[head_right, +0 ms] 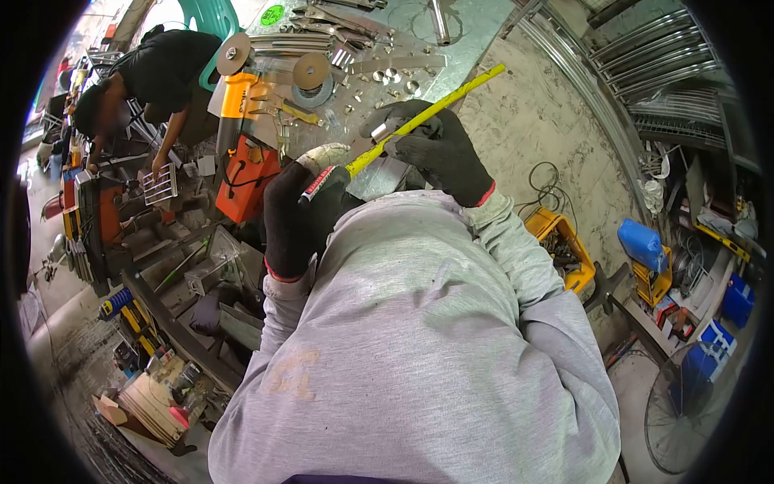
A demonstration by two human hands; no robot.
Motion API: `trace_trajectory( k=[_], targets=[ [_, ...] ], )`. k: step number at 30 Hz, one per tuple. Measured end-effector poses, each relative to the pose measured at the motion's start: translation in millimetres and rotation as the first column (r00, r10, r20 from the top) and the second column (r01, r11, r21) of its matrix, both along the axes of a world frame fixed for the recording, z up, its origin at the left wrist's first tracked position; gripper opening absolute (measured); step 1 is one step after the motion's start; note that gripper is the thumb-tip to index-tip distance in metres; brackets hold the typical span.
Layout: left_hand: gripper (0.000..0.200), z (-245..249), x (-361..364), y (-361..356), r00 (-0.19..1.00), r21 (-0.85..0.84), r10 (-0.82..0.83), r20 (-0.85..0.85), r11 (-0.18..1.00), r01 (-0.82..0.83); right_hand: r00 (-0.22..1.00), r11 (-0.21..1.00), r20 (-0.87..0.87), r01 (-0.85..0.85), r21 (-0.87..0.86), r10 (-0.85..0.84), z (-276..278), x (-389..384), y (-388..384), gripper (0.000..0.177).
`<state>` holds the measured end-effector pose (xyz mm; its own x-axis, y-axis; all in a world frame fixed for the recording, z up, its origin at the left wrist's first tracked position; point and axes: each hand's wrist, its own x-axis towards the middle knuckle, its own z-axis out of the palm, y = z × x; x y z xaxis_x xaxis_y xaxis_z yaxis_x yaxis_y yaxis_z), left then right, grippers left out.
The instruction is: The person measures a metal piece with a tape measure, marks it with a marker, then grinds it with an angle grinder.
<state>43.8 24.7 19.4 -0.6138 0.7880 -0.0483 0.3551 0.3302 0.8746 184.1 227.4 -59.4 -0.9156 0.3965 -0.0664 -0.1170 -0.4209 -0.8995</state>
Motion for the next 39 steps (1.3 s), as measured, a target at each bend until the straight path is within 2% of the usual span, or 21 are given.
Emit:
trace_trajectory(
  k=[7,14,28,33,39],
  targets=[
    [0.035,-6,-2,0,0.999,0.031,-0.013,-0.037,0.999,0.014,0.996,0.996,0.083,0.034,-0.087,-0.026,4,-1,-2,0.031],
    [0.033,-3,0,1,0.997,-0.014,0.019,0.073,1.000,-0.018,0.995,0.993,0.091,0.039,-0.108,-0.029,6,-2,-2,0.033],
    [0.031,-2,-1,0,0.997,-0.018,0.012,0.070,1.000,-0.010,0.998,0.997,0.061,0.023,-0.075,-0.018,6,-3,1,0.033],
    [0.031,-7,-2,0,1.000,0.043,-0.001,0.010,0.999,0.001,0.999,0.997,0.035,0.017,-0.076,-0.014,-4,-4,1,0.036],
    [0.031,-6,-3,1,1.000,0.033,0.007,0.005,0.999,-0.007,1.000,0.998,0.018,0.021,-0.057,-0.020,-6,-5,1,0.036]
  ],
)
